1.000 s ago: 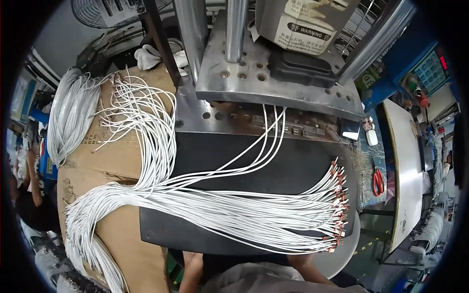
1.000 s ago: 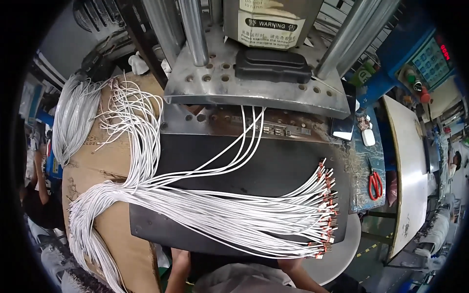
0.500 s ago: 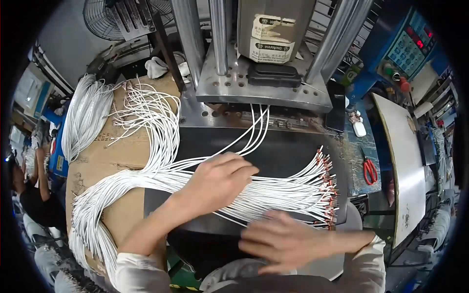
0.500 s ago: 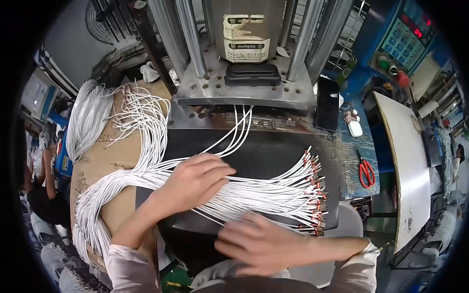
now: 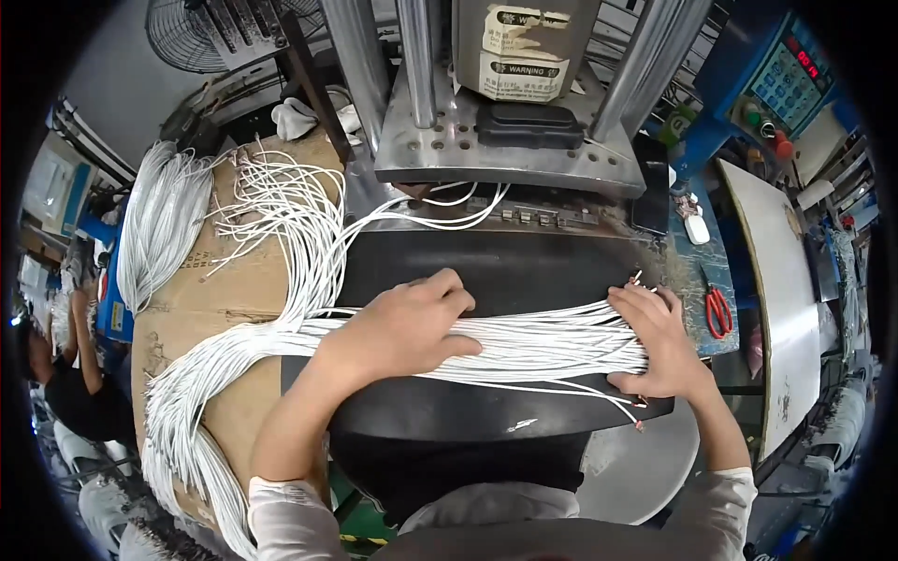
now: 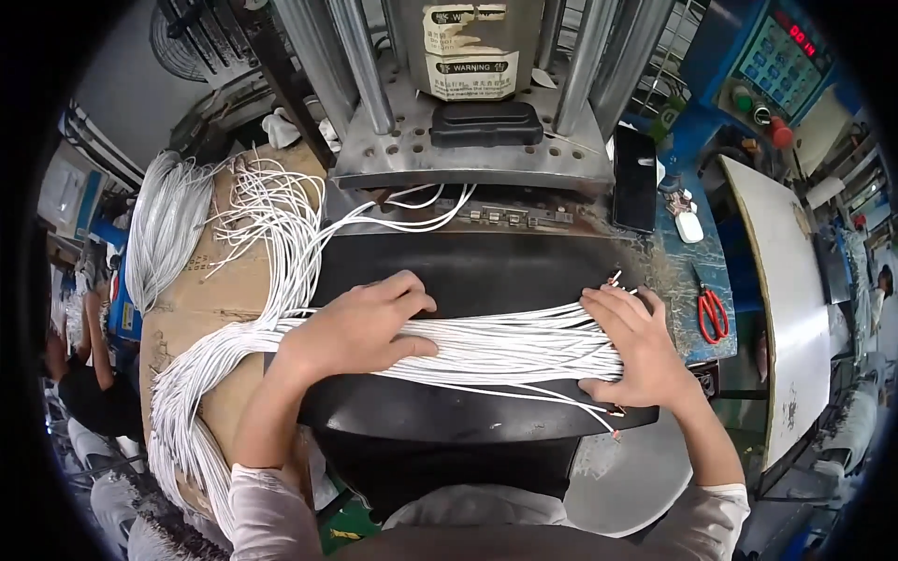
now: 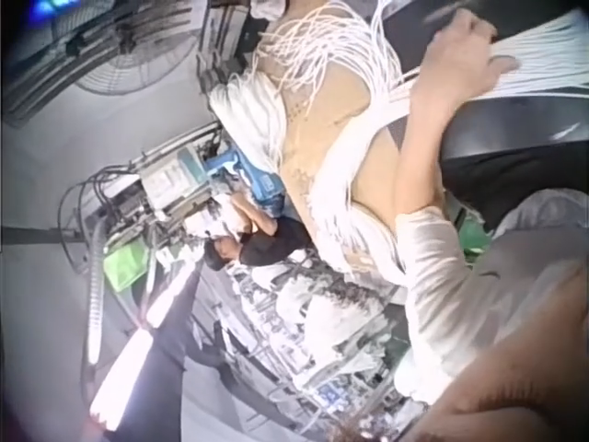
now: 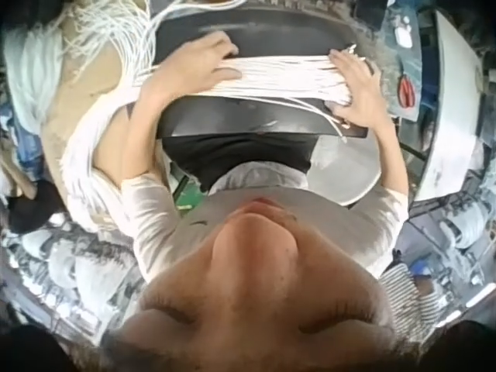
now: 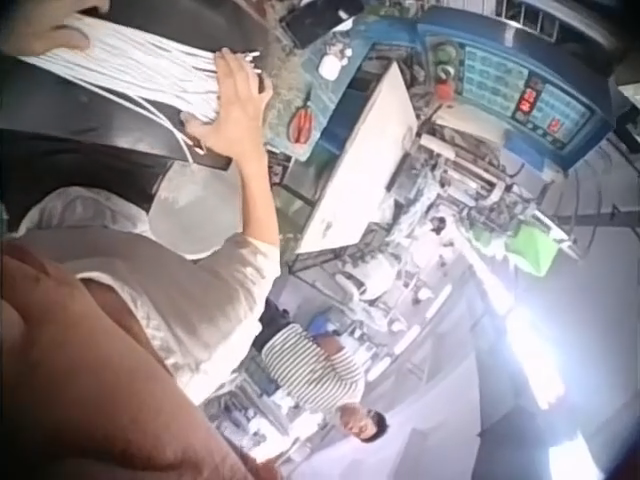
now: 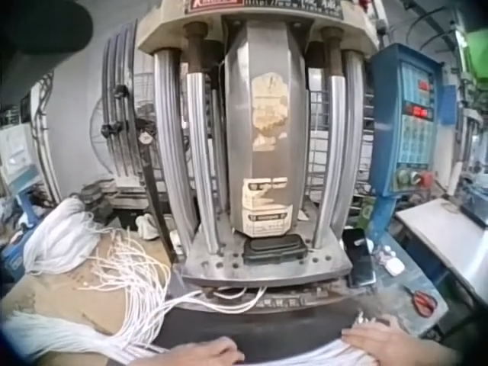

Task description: The person assembles wire harnesses by hand, aligning individual wires with connectors, then securing the connectors using a press machine.

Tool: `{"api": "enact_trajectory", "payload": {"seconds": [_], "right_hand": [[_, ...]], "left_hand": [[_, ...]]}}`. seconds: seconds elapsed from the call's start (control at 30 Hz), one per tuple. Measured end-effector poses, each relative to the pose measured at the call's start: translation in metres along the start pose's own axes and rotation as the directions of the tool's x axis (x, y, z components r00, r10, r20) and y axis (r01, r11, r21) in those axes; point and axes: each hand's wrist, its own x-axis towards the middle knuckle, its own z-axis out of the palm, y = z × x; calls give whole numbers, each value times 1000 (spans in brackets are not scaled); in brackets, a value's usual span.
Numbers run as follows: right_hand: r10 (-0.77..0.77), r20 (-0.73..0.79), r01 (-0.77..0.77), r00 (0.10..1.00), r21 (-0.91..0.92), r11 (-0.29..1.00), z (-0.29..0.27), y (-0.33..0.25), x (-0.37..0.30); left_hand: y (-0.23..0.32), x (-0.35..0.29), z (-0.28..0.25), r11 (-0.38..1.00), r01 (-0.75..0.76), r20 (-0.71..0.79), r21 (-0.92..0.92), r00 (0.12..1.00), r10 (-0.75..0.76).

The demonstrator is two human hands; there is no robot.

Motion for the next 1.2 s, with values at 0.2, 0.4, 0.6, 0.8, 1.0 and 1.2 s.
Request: {"api": "enact_trajectory", "payload": {"seconds": [0.2, 0.4, 0.6, 0.8, 1.0, 1.2], "right_hand": [[-92, 50, 93, 994, -16, 996, -25, 3, 19], [-212, 153, 100, 965, 536, 839, -23, -30, 100], [35, 720, -405, 693, 348, 846, -69, -31, 126], [-460, 403, 351, 791, 318, 881, -50, 26, 103], [-133, 278, -45, 951, 552, 833, -6, -14, 119], [35, 323, -316, 946, 889, 331, -35, 42, 55]], "left_hand": [[-22, -4, 36, 972, -174, -168, 159, 965, 200], [-15, -2, 33, 991, 2, -539, -131, 839, -73], [-28, -4, 17, 934, 67, -557, -351, 787, -266], [-19, 3, 34, 959, -282, -400, 17, 878, 265], [-19, -3, 25, 738, -85, -547, -669, 729, -412], [-19, 20, -5, 291, 309, 276, -906, 950, -148]]}}
